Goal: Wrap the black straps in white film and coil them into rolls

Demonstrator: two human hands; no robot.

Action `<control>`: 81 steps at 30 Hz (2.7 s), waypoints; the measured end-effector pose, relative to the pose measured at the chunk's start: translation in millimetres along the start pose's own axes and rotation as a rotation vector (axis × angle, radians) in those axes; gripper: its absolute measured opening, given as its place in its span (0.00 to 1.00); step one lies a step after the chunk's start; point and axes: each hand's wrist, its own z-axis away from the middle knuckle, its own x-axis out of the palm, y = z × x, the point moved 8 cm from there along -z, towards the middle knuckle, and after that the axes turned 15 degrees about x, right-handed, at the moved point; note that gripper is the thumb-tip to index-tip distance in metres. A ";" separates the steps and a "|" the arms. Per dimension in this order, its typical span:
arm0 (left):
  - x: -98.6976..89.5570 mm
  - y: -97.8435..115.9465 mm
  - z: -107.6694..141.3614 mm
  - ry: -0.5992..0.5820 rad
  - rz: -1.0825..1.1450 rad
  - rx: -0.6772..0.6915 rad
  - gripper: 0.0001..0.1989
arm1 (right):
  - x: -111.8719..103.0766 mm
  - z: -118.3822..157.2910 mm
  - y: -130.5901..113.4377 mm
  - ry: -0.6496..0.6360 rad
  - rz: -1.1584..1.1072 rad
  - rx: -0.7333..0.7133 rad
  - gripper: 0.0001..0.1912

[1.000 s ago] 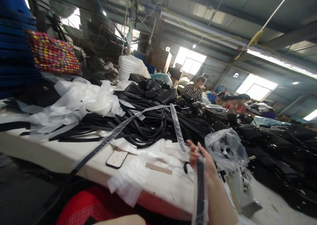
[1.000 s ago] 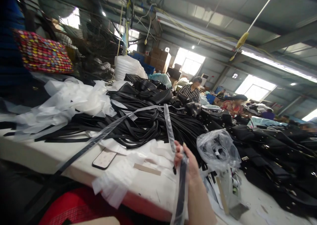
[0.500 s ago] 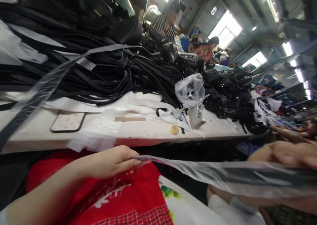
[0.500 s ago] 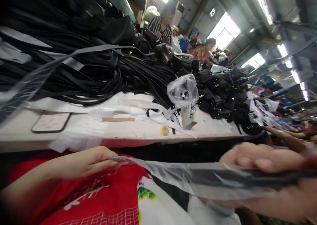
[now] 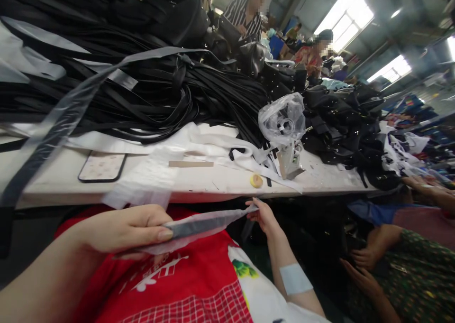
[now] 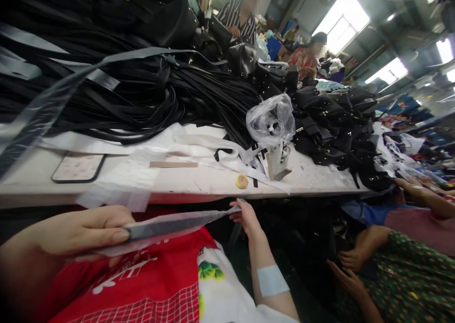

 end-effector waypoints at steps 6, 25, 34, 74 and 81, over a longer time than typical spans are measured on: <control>18.0 -33.0 -36.8 -0.046 0.014 -0.144 0.27 | -22.4 2.7 -21.0 0.144 0.218 -0.173 0.16; -5.8 -39.6 -89.3 0.338 0.216 -0.078 0.23 | 79.6 89.9 -91.2 -0.542 0.492 -1.015 0.28; -11.3 -61.8 -51.5 0.050 0.237 -0.238 0.20 | 21.7 64.5 -99.4 0.065 0.707 -1.104 0.25; 2.6 -47.3 -62.6 0.087 0.469 -0.133 0.19 | 74.2 95.3 -90.4 -0.284 0.793 -1.177 0.27; -24.0 9.3 -109.7 0.568 0.445 0.346 0.13 | 113.0 123.8 -88.7 -1.116 0.140 -0.497 0.20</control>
